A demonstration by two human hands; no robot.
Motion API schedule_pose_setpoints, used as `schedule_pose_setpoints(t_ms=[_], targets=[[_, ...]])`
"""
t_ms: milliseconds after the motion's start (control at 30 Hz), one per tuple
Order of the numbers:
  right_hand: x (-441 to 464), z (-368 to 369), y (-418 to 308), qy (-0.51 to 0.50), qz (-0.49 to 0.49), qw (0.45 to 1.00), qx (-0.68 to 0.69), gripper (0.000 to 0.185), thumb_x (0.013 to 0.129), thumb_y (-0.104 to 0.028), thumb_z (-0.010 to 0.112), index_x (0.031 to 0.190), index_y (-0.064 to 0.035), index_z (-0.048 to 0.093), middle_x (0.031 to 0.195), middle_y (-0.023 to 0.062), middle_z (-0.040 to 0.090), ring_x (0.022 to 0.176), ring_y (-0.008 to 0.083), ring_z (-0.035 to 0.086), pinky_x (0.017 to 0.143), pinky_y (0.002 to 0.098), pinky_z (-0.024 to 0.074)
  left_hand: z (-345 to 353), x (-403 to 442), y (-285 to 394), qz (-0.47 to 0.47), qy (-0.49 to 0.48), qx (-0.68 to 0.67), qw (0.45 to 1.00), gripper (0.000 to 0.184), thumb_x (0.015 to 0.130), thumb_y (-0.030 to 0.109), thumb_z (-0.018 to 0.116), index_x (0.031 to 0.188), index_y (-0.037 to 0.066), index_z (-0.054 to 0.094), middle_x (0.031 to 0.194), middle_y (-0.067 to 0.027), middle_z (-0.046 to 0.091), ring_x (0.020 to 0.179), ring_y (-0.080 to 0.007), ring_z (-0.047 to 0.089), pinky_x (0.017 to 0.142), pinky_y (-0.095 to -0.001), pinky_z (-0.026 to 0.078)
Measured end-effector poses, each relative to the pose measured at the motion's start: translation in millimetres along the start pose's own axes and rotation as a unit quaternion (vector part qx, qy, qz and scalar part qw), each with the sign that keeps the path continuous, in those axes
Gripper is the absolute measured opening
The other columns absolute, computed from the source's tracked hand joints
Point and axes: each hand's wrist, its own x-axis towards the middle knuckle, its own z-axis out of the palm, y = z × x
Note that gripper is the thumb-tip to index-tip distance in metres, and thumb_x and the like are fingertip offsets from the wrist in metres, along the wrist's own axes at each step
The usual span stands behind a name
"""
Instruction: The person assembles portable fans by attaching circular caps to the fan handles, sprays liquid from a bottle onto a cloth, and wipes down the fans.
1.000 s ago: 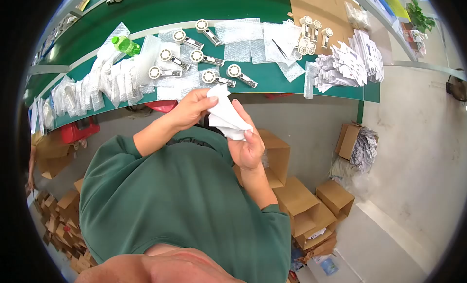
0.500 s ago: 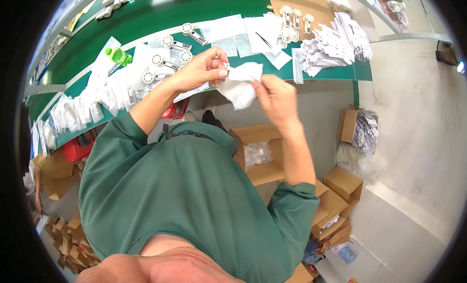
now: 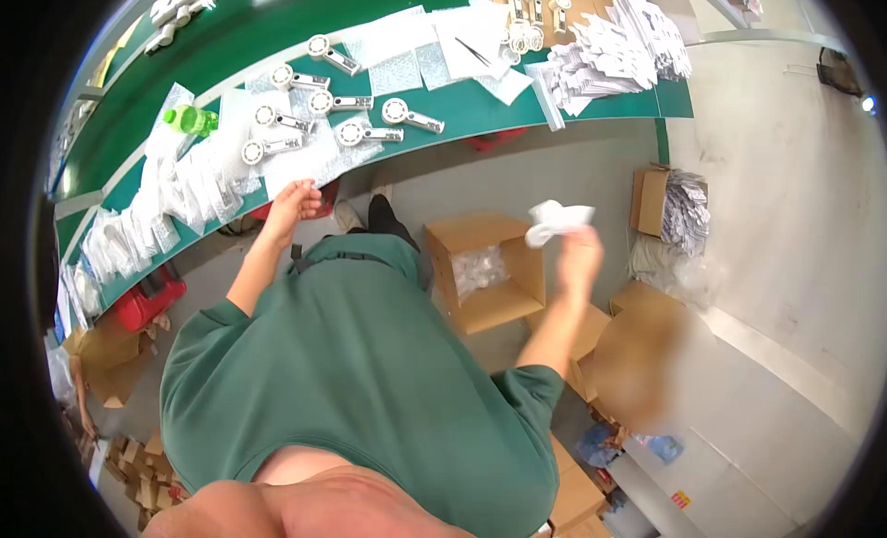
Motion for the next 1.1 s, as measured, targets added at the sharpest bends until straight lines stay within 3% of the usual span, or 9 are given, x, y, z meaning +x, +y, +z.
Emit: schedule_pose_setpoints(t_ms=[67,133,200,267,333,433,600,900,1100], targets=[[8.9,-39.6,-93.7,0.111,-0.071,0.914,0.383,0.025,0.100,-0.018,0.052,0.109,0.0023,0.062,0.108,0.0095,0.069,0.098,0.0189,0.066,0.088,0.0352,0.0536,-1.0,9.0,-6.7,0.005,0.020,0.014,1.000,0.034,0.099,0.030,0.057,0.124,0.007,0.057,0.101,-0.0031,0.066,0.084,-0.0100,0.060,0.076,-0.0252,0.048],[0.0,-56.8,-131.2,0.146,-0.251,0.849,0.441,0.028,0.099,-0.017,0.049,0.113,0.0038,0.061,0.116,0.0122,0.067,0.106,0.0222,0.064,0.096,0.0383,0.0518,9.4,5.5,-1.7,-0.010,-0.025,-0.002,1.000,0.035,0.099,0.029,0.057,0.125,0.007,0.056,0.103,-0.0035,0.065,0.085,-0.0103,0.060,0.077,-0.0260,0.048],[13.6,-4.1,-74.5,0.228,-0.218,0.948,0.048,0.027,0.098,-0.018,0.049,0.106,0.0010,0.065,0.108,0.0106,0.069,0.097,0.0231,0.066,0.091,0.0391,0.0529,21.7,8.4,8.7,-0.018,-0.062,-0.008,0.998,0.035,0.099,0.027,0.056,0.126,0.006,0.055,0.105,-0.0037,0.065,0.086,-0.0104,0.060,0.078,-0.0268,0.048],[12.3,79.7,49.6,-0.279,0.033,0.876,-0.392,0.027,0.097,-0.020,0.048,0.099,-0.0018,0.068,0.099,0.0090,0.071,0.088,0.0240,0.068,0.087,0.0399,0.0539,31.4,19.5,16.7,0.031,-0.060,0.020,0.998,0.035,0.098,0.026,0.056,0.126,0.005,0.055,0.105,-0.0038,0.065,0.086,-0.0107,0.060,0.078,-0.0266,0.048],[-34.4,104.4,40.2,-0.209,-0.191,0.919,-0.274,0.020,0.095,-0.008,0.050,0.100,0.0009,0.067,0.105,0.0213,0.068,0.097,0.0341,0.066,0.091,0.0410,0.0511,48.7,19.1,14.0,0.082,-0.058,0.076,0.992,0.035,0.098,0.024,0.058,0.126,0.003,0.054,0.104,-0.0048,0.065,0.089,-0.0118,0.061,0.081,-0.0278,0.049],[-14.5,131.6,15.4,-0.054,-0.053,0.997,-0.005,0.023,0.100,-0.008,0.048,0.115,0.0040,0.060,0.111,0.0172,0.068,0.099,0.0272,0.068,0.091,0.0383,0.0531,64.2,18.4,10.7,0.214,-0.101,0.071,0.969,0.038,0.096,0.023,0.061,0.126,0.000,0.053,0.106,-0.0079,0.065,0.097,-0.0145,0.061,0.089,-0.0301,0.048],[-16.6,177.8,-81.0,-0.188,0.101,0.848,0.485,0.024,0.102,-0.015,0.050,0.121,-0.0030,0.056,0.116,0.0167,0.066,0.103,0.0320,0.065,0.098,0.0477,0.0519,83.4,-10.7,39.2,0.104,-0.195,0.054,0.974,0.047,0.099,0.031,0.057,0.135,0.002,0.049,0.123,-0.0111,0.063,0.105,-0.0170,0.061,0.092,-0.0320,0.047],[-14.3,201.3,-170.0,-0.386,-0.023,0.645,0.659,0.034,0.103,-0.034,0.046,0.128,-0.0162,0.060,0.136,0.0143,0.055,0.132,0.0339,0.047,0.117,0.0535,0.0305,89.6,-29.4,85.7,0.059,-0.325,-0.208,0.920,0.072,0.101,0.059,0.035,0.153,0.010,0.027,0.150,-0.0153,0.042,0.127,-0.0305,0.052,0.111,-0.0444,0.035],[-13.4,216.0,-153.7,-0.336,0.091,0.723,0.596,0.039,0.103,-0.030,0.044,0.138,-0.0141,0.050,0.144,0.0162,0.048,0.137,0.0351,0.041,0.117,0.0545,0.0291,97.4,-17.6,100.0,0.152,-0.217,-0.175,0.948,0.043,0.099,0.018,0.058,0.139,0.007,0.047,0.107,-0.0049,0.064,0.088,-0.0096,0.063,0.070,-0.0227,0.052]])
